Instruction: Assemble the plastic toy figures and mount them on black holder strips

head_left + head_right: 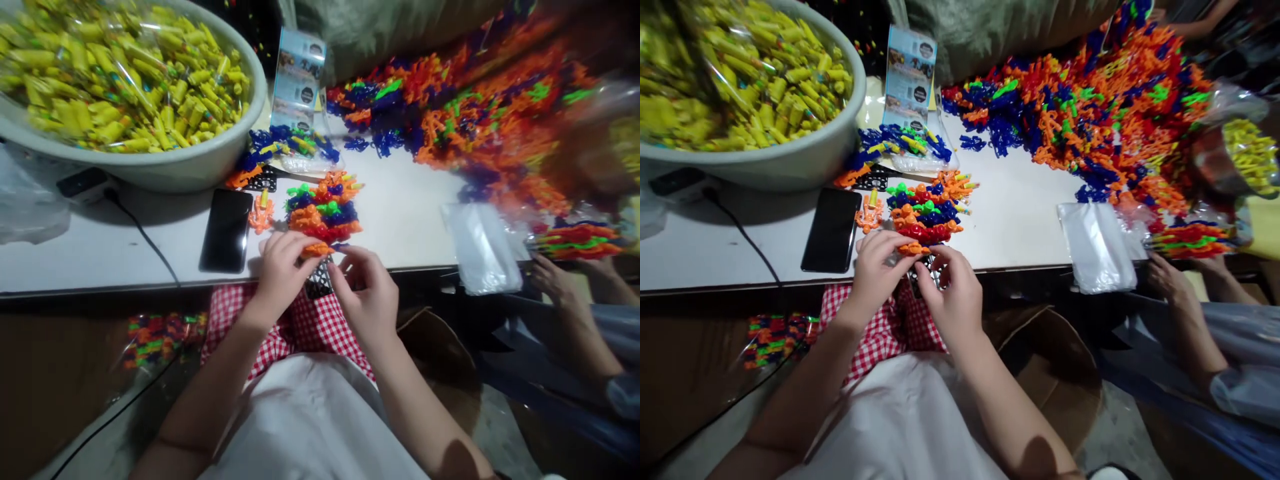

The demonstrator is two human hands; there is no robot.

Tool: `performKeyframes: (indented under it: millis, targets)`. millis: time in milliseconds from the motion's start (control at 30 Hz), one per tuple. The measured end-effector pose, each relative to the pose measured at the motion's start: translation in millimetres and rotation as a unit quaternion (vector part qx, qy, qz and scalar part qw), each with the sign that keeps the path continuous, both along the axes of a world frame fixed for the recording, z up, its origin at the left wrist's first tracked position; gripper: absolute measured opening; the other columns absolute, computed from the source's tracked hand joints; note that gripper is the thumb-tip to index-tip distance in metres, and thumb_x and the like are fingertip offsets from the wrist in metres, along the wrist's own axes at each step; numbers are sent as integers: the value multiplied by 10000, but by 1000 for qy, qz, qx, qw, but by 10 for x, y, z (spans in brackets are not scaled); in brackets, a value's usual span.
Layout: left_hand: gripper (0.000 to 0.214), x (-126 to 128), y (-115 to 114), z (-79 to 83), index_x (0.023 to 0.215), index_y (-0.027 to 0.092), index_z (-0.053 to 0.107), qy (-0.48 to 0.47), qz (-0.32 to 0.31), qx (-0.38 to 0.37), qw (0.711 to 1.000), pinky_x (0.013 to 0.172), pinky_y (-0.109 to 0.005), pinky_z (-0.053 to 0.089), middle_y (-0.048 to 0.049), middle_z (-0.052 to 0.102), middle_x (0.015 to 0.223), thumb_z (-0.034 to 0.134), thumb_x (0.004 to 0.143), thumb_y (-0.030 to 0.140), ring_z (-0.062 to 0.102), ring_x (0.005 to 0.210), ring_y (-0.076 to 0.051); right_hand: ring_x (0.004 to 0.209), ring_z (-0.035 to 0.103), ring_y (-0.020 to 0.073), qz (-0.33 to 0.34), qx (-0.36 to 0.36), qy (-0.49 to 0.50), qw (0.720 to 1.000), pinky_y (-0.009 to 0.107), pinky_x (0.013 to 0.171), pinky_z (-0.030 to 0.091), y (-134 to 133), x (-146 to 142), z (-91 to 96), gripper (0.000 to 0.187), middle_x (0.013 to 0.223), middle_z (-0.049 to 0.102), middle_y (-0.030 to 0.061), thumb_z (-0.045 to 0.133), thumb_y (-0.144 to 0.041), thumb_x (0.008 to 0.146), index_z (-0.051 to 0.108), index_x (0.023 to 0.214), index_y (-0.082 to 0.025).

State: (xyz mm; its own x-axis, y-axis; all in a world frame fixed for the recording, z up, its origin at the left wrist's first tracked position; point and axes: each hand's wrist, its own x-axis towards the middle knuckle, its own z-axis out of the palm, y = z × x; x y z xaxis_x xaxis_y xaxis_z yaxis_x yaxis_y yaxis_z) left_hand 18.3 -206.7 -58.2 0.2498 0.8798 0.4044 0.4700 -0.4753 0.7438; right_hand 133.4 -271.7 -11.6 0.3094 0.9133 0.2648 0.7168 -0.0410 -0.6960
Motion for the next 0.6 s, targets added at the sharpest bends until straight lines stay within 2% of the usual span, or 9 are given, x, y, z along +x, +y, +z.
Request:
performKeyframes:
  millis: [200,300,433,500,600]
  targets:
    - [185,-51,-15,-6,931,219,630,51,-11,27,998,811,-321,341,-24,661,944,638,771,310,559,915,-187,696,574,156,68,52,-36,996,301,654,469,-124,-23,-125,165,809,627,36,494,-192,826,570,971,-212]
    - [154,-59,-60,-3,932,216,627,72,3,30,997,797,-327,342,-31,660,941,621,781,249,550,913,-196,858,603,206,102,19,-87,991,366,768,459,-247,-28,-321,162,894,649,77,495,-168,810,595,933,-201]
    - [119,-44,-111,18,863,190,617,74,5,35,997,803,-335,348,-28,656,903,535,804,126,548,898,-192,1049,563,262,134,-30,-144,980,418,840,437,-296,26,-600,275,1118,608,130,539,-180,784,596,1052,-201]
    - [131,-25,-122,17,854,181,607,60,10,39,997,809,-332,363,-29,650,898,514,802,103,546,895,-189,1075,552,262,149,-39,-142,978,415,849,433,-276,50,-667,311,1156,595,129,531,-183,791,581,1098,-201]
    - [62,8,-120,19,830,171,590,6,46,43,998,784,-316,399,-33,635,857,545,799,143,548,850,-184,1083,546,267,163,-48,-123,978,427,861,421,-240,59,-654,318,1163,595,123,521,-186,796,574,1110,-190]
